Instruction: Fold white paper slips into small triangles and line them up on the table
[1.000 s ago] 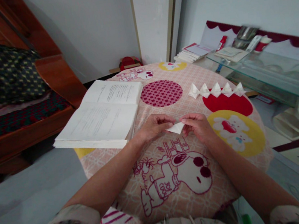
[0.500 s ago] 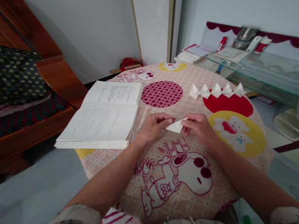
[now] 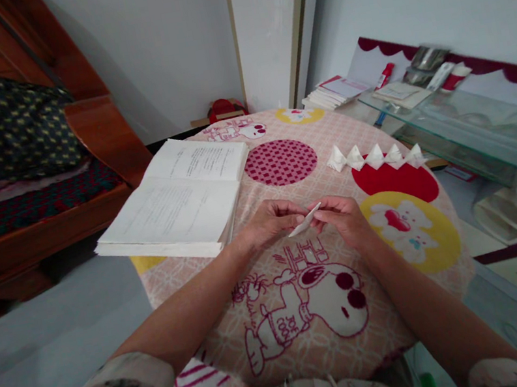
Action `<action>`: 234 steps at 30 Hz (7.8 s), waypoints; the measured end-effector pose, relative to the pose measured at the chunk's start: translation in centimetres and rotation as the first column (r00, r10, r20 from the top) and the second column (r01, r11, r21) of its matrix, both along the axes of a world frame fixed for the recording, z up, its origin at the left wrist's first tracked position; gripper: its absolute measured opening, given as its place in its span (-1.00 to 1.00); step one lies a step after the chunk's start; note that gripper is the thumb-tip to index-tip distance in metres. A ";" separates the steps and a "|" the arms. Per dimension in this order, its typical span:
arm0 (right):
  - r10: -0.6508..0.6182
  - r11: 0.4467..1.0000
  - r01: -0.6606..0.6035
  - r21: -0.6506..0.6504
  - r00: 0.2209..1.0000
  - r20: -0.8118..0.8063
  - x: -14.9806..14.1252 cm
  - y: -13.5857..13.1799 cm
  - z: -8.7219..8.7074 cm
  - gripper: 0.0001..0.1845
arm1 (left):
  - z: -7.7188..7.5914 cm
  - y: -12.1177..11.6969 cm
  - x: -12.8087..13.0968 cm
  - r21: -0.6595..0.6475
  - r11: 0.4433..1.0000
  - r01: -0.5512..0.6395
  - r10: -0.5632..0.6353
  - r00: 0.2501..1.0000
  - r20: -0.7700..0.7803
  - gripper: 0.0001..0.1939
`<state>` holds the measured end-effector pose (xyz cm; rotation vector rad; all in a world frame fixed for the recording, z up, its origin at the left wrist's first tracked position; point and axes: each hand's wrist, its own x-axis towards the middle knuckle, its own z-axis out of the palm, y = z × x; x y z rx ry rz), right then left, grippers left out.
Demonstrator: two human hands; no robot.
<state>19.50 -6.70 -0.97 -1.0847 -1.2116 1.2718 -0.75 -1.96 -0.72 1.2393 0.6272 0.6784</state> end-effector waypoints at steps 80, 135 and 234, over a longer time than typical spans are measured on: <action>0.155 0.941 -0.243 -0.235 0.927 -0.340 -0.1 0.1 -0.2 -0.64 | -0.7 0.1 0.3 -0.147 0.986 0.082 -0.074 0.995 0.060 -0.59; -0.200 0.978 0.185 0.097 0.965 0.170 -1.6 -0.8 0.3 -0.75 | 0.1 -0.7 0.6 0.237 0.935 -0.264 0.279 0.960 -0.033 -0.78; 0.193 0.969 -0.179 -0.171 0.979 0.071 -1.2 -1.1 0.2 -0.66 | 0.2 -1.2 0.9 0.031 0.987 -0.160 0.161 0.985 -0.062 -0.67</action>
